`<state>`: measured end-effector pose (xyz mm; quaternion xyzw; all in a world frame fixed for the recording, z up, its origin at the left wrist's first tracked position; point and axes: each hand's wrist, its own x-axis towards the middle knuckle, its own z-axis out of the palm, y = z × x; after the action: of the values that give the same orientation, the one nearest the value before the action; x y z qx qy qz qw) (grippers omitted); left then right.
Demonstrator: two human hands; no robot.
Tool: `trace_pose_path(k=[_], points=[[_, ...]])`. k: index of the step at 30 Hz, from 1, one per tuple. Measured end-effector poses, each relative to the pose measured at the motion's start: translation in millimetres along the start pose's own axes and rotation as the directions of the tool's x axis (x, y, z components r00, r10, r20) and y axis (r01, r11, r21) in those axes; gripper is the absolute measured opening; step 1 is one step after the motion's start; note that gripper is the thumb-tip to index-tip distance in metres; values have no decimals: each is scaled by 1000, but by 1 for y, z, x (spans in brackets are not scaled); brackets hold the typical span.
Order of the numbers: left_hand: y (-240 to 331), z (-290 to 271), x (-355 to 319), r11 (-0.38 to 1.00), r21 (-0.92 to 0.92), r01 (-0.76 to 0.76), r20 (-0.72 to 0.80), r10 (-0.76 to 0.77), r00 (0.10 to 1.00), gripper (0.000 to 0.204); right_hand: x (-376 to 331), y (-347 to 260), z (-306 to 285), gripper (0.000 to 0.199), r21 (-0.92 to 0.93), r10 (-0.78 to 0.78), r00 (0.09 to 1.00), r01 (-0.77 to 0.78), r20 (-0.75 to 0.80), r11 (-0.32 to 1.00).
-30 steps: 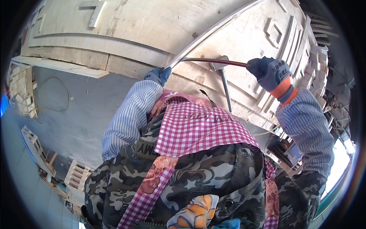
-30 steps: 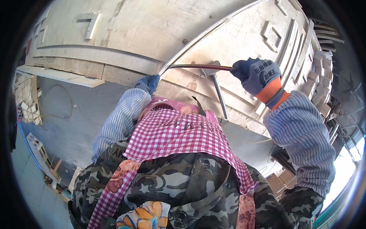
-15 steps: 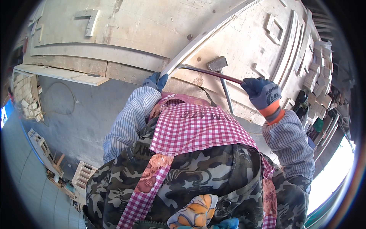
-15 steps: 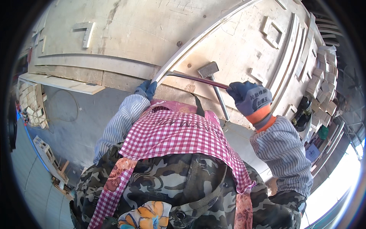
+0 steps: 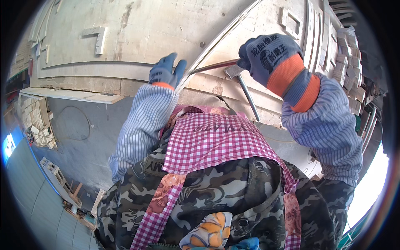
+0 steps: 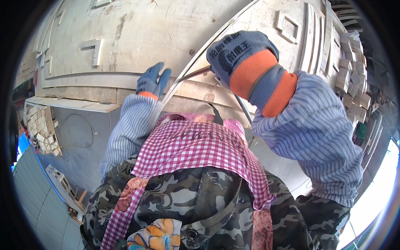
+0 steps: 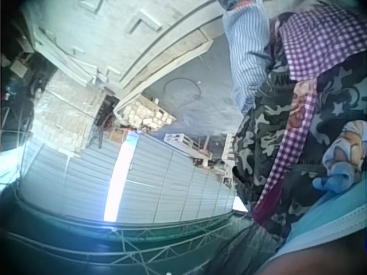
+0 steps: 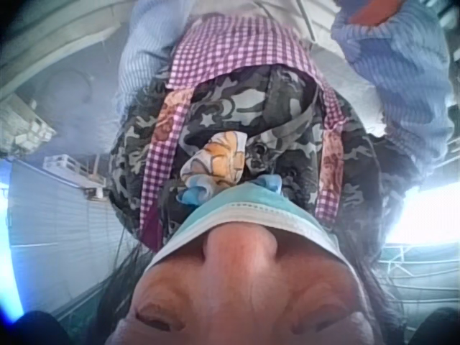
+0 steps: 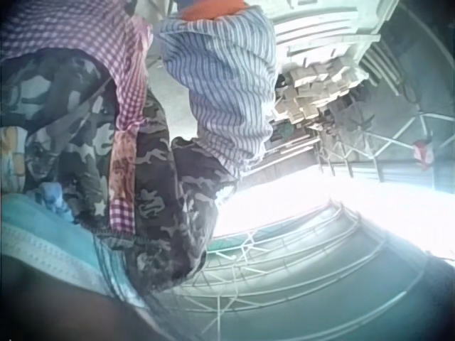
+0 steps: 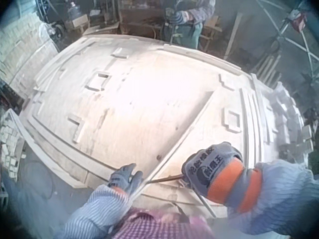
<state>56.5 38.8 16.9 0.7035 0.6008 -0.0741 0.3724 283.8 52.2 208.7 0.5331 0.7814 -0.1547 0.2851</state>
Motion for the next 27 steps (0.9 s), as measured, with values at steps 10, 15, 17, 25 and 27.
trace_pose_path(k=[10, 15, 17, 25, 27], points=[[138, 40, 111, 974, 108, -200, 257, 167, 952, 60, -22, -40, -14, 19, 163, 97, 971, -134, 217, 978], [132, 62, 117, 958, 120, -259, 117, 246, 962, 47, -37, -62, 20, 20, 679, 150, 986, -62, -72, 732], [124, 65, 121, 955, 90, -284, 116, 273, 955, 46, -43, -65, 36, 21, 852, 226, 958, 34, -177, 523], [115, 47, 130, 974, -9, -226, 158, 224, 962, 45, -52, -30, 35, 15, 586, 211, 978, -171, 0, 792], [111, 44, 122, 977, -19, -210, 161, 211, 964, 44, -58, -28, 31, 15, 443, 193, 977, -136, -87, 886]])
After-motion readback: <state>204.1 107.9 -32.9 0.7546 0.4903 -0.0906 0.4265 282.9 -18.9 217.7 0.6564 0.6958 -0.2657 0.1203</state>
